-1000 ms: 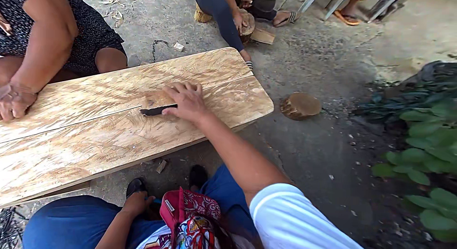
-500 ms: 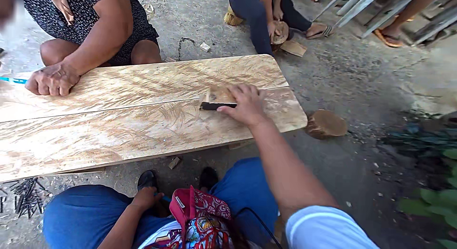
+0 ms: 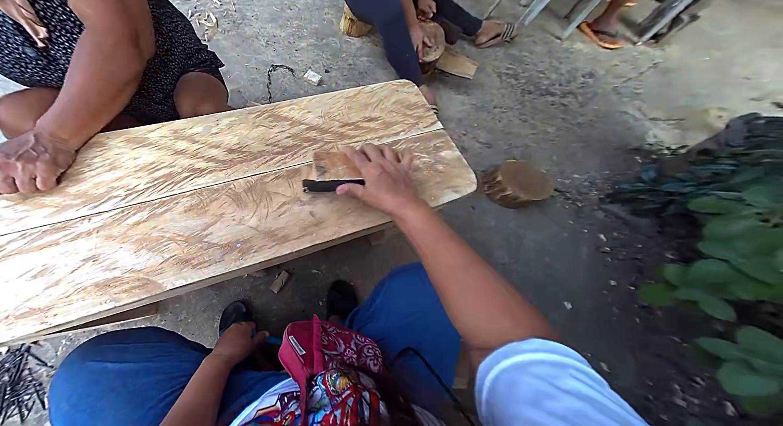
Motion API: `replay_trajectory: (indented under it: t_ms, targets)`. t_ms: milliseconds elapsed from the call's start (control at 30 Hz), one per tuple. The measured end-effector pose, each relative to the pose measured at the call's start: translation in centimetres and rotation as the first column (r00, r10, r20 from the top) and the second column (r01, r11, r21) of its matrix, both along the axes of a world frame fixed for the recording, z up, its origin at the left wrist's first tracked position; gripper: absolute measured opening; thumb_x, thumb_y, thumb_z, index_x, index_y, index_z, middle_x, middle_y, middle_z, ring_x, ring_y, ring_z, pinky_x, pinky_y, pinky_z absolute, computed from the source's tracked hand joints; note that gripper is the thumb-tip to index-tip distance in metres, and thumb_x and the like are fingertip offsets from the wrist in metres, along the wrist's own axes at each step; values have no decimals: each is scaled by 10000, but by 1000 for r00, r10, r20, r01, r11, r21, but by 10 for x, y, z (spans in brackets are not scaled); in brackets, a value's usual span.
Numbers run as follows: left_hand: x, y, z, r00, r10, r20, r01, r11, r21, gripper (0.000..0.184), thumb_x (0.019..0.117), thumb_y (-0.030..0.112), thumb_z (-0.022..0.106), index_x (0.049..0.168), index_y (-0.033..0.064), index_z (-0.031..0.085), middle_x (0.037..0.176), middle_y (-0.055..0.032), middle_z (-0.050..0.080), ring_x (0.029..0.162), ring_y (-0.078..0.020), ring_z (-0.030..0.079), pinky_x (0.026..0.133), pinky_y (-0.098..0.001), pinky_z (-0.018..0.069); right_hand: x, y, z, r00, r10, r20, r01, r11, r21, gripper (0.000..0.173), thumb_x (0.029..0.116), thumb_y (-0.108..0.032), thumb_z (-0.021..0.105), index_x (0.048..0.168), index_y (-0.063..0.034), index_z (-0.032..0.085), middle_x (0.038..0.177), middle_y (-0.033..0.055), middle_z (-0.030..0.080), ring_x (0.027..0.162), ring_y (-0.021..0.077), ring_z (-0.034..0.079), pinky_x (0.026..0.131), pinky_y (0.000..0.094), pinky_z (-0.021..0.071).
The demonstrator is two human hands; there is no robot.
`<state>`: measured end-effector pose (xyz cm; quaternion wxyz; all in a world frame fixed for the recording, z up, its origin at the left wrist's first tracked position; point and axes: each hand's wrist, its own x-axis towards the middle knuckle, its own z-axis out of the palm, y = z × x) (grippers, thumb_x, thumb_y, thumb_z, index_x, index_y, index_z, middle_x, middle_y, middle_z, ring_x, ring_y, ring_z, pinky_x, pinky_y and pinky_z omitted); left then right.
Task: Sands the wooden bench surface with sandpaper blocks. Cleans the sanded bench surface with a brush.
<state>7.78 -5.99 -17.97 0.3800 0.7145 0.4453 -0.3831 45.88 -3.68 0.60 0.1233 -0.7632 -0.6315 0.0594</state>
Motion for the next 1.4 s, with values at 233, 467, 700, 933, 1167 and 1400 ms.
replay_trajectory:
  t_ms: [233, 467, 700, 933, 1167, 1400]
  targets:
    - [-11, -4, 1, 999, 41, 16, -41, 999, 4, 559, 1076, 452, 485, 1206, -69, 642, 1267, -300, 632, 1264, -437, 580, 1078, -606, 423, 133, -54, 4, 913, -408, 20, 407, 905, -121, 795, 934, -497, 718, 1574, -131, 422, 1563, 239, 439, 1462, 523, 328, 1049, 837, 203]
    - [-10, -2, 6, 999, 35, 1, -35, 999, -2, 558, 1083, 447, 471, 1203, -69, 644, 1269, -294, 632, 1263, -422, 582, 1082, -593, 420, -36, 32, -5, 1000, 11, -27, -10, 999, 41, 790, 848, -532, 788, 1473, -107, 559, 1435, 203, 577, 1373, 511, 439, 1044, 822, 243]
    - [1, -3, 11, 999, 33, -31, -33, 999, 4, 563, 1085, 456, 460, 1208, -62, 643, 1271, -282, 636, 1271, -412, 579, 1091, -578, 417, -157, 80, 10, 931, 357, -76, -364, 924, -121, 743, 950, -558, 656, 1601, -336, 376, 1607, 90, 431, 1520, 441, 267, 1100, 819, 145]
    - [-1, -1, -1, 999, 11, -39, -10, 1000, 12, 573, 1083, 469, 456, 1225, -54, 643, 1295, -279, 628, 1288, -409, 571, 1095, -580, 415, 7, 32, 7, 1000, 3, -17, -4, 997, -77, 701, 945, -526, 679, 1561, -265, 467, 1541, 169, 500, 1458, 500, 357, 1036, 835, 241]
    - [-19, -5, 1, 996, 80, 24, -81, 997, 11, 559, 1077, 447, 489, 1191, -76, 651, 1256, -299, 637, 1253, -433, 586, 1078, -604, 420, 95, 7, 4, 972, -233, 40, 236, 963, -127, 771, 960, -507, 677, 1594, -166, 401, 1567, 227, 431, 1430, 543, 343, 1029, 817, 252]
    - [-15, -3, 1, 999, 35, 3, -35, 999, 8, 557, 1083, 451, 465, 1179, -64, 655, 1244, -294, 644, 1241, -431, 594, 1068, -597, 433, -111, 65, -4, 977, 211, -10, -211, 977, 10, 746, 871, -600, 729, 1521, -302, 518, 1464, 156, 567, 1407, 504, 402, 1050, 821, 249]
